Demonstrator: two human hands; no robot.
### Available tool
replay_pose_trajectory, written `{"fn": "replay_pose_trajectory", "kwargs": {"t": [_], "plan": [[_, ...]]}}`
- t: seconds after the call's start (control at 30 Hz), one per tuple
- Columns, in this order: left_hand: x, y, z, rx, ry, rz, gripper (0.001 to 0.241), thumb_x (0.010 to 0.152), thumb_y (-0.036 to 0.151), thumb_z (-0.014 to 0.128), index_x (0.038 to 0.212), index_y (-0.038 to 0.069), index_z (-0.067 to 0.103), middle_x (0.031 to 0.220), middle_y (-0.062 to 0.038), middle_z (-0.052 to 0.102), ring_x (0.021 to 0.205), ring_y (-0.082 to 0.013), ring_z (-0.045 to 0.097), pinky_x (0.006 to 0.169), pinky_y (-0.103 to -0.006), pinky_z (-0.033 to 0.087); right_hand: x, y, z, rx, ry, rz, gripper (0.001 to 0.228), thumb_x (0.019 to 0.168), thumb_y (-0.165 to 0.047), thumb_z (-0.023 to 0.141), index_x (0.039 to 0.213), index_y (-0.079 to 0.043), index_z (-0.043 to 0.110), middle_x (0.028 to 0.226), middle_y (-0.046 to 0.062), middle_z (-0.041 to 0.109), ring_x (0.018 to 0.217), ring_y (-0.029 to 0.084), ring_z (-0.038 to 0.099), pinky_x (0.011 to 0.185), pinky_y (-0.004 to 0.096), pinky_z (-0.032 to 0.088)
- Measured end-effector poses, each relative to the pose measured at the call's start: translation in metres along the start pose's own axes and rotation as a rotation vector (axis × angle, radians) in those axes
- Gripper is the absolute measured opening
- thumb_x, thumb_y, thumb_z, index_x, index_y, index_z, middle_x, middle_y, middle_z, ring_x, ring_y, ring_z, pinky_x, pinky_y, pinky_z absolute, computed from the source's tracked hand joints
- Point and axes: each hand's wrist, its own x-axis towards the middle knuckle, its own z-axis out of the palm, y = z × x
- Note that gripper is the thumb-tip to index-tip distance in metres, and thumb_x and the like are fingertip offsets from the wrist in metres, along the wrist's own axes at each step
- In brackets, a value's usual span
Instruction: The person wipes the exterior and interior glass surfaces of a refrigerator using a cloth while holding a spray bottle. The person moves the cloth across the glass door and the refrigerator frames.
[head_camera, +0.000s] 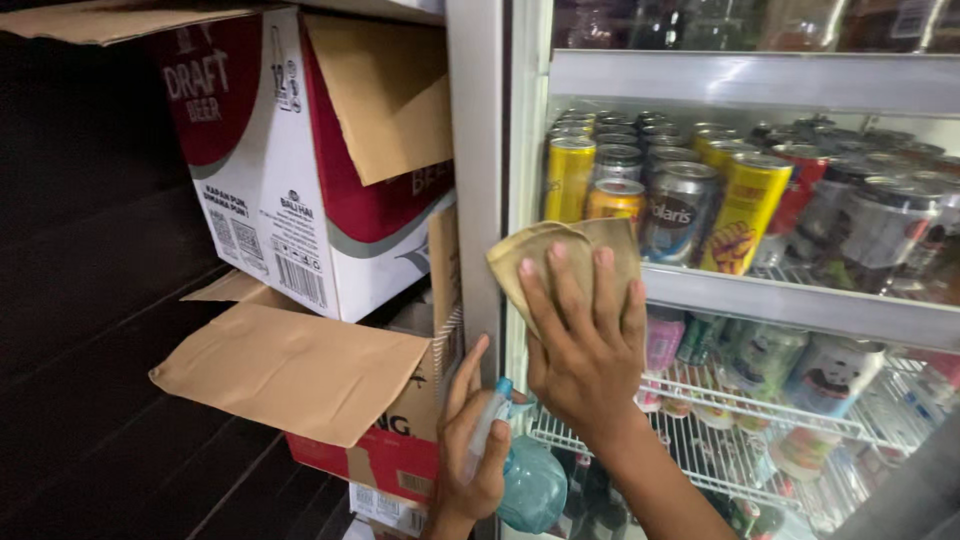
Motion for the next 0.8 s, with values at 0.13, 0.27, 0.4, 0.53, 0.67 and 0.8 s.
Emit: {"fn": "replay_pose_trajectory", "kwargs": {"t": [0.13, 0.27, 0.4, 0.53, 0.67, 0.8], "plan": [[-0.005, -0.01, -0.003, 0.037, -0.012, -0.022, 0.059, 0.107, 0.047, 0.044, 0.086, -0.005, 0.063, 0.159, -0.037, 0.041, 0.142, -0.0433, 0.052, 0.114, -0.0461, 0.04, 0.005, -0.01, 0.005, 0.015, 0.006, -0.066, 0.052, 0.098, -0.022, 0.06, 0.15, -0.02, 0.06, 0.158, 0.008, 0.051, 0.15, 0.036, 0.04, 0.125, 0.053, 0.018], [-0.006, -0.014, -0.002, 0.05, 0.02, -0.002, 0.056, 0.108, 0.043, 0.045, 0.088, -0.006, 0.062, 0.157, -0.035, 0.045, 0.129, -0.0381, 0.06, 0.11, -0.044, 0.044, -0.003, -0.005, 0.004, 0.04, -0.059, -0.123, 0.056, 0.094, -0.02, 0.059, 0.15, -0.019, 0.058, 0.158, 0.007, 0.049, 0.148, 0.036, 0.041, 0.124, 0.052, 0.02], [-0.005, -0.014, -0.002, -0.052, 0.015, -0.078, 0.055, 0.102, 0.042, 0.047, 0.101, -0.007, 0.07, 0.155, -0.033, 0.047, 0.098, -0.0276, 0.069, 0.087, -0.0369, 0.053, -0.021, 0.001, 0.003, 0.037, -0.11, -0.192, 0.059, 0.091, -0.018, 0.06, 0.15, -0.02, 0.057, 0.158, 0.005, 0.047, 0.147, 0.033, 0.042, 0.123, 0.052, 0.022], [-0.004, -0.013, -0.004, -0.075, -0.008, -0.138, 0.052, 0.1, 0.041, 0.049, 0.101, -0.007, 0.07, 0.156, -0.033, 0.048, 0.088, -0.0251, 0.068, 0.078, -0.0353, 0.053, -0.045, 0.011, 0.001, 0.076, -0.155, -0.24, 0.065, 0.085, -0.014, 0.06, 0.149, -0.019, 0.057, 0.158, 0.005, 0.047, 0.147, 0.031, 0.042, 0.122, 0.052, 0.022], [-0.004, -0.013, -0.005, -0.042, -0.009, -0.044, 0.051, 0.106, 0.04, 0.047, 0.103, -0.006, 0.07, 0.159, -0.034, 0.043, 0.128, -0.0362, 0.06, 0.101, -0.041, 0.048, -0.063, 0.019, -0.005, 0.208, -0.088, -0.058, 0.067, 0.084, -0.002, 0.058, 0.15, -0.016, 0.055, 0.161, 0.005, 0.045, 0.153, 0.032, 0.039, 0.128, 0.051, 0.021], [-0.004, -0.015, -0.008, -0.104, -0.037, -0.056, 0.052, 0.106, 0.04, 0.047, 0.104, -0.007, 0.07, 0.16, -0.035, 0.041, 0.149, -0.0417, 0.047, 0.113, -0.045, 0.043, -0.048, 0.008, -0.007, 0.427, 0.185, 0.156, 0.061, 0.094, -0.001, 0.05, 0.154, -0.009, 0.046, 0.167, 0.013, 0.035, 0.16, 0.037, 0.028, 0.133, 0.057, 0.014]]}}
